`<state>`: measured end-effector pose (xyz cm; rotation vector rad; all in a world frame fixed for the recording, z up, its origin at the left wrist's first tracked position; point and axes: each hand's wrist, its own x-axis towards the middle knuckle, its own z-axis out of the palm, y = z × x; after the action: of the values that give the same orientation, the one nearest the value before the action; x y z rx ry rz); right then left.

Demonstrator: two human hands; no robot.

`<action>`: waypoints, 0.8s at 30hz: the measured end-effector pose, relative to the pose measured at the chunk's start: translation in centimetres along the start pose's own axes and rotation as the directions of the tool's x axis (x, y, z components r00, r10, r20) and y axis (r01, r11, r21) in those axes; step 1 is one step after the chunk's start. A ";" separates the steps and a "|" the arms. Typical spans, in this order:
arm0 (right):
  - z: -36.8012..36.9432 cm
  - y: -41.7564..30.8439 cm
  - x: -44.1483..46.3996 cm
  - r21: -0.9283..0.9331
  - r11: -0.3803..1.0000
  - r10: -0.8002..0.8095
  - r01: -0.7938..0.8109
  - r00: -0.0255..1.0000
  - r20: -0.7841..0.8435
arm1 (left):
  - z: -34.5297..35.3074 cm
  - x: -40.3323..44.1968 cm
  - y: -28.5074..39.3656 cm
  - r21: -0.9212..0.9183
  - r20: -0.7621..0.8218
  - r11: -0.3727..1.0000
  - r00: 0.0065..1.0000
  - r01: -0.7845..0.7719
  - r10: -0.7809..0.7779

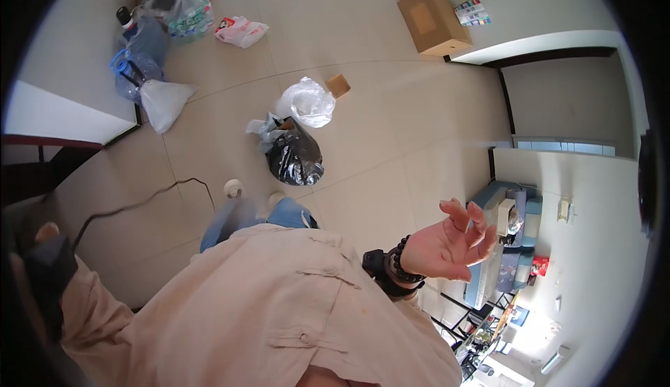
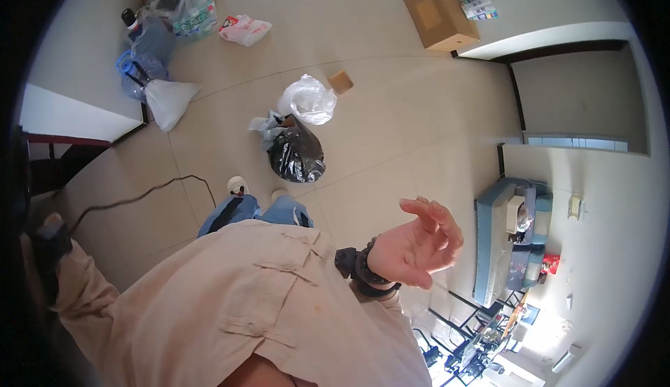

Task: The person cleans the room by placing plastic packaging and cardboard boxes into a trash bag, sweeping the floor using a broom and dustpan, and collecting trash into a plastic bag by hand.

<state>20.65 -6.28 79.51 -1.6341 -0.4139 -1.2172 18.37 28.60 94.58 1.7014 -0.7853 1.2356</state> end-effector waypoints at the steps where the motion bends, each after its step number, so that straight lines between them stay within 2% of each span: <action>1: 0.4 -0.3 -0.5 -0.005 1.000 0.031 -0.031 1.000 -0.005 | 0.2 -0.2 -0.1 -0.014 0.039 1.000 0.999 0.008 -0.008; 11: 1.5 -1.8 -3.7 -0.132 0.971 0.190 -0.199 0.979 -0.072 | -0.3 -2.8 -0.7 -0.115 0.211 0.992 0.977 0.050 -0.025; 20: 1.8 -1.8 -5.2 -0.224 0.940 0.267 -0.259 0.964 0.005 | -0.1 -4.3 -1.8 -0.169 0.306 0.979 0.950 0.112 -0.056; 24: 1.9 -1.2 -5.4 -0.204 0.932 0.309 -0.301 0.951 0.008 | 0.2 -4.8 -2.3 -0.173 0.371 0.973 0.925 0.152 -0.078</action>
<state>18.39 -2.60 75.59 -1.8191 -0.0551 -1.0162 18.90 29.39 89.35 1.8030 -0.9751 0.7415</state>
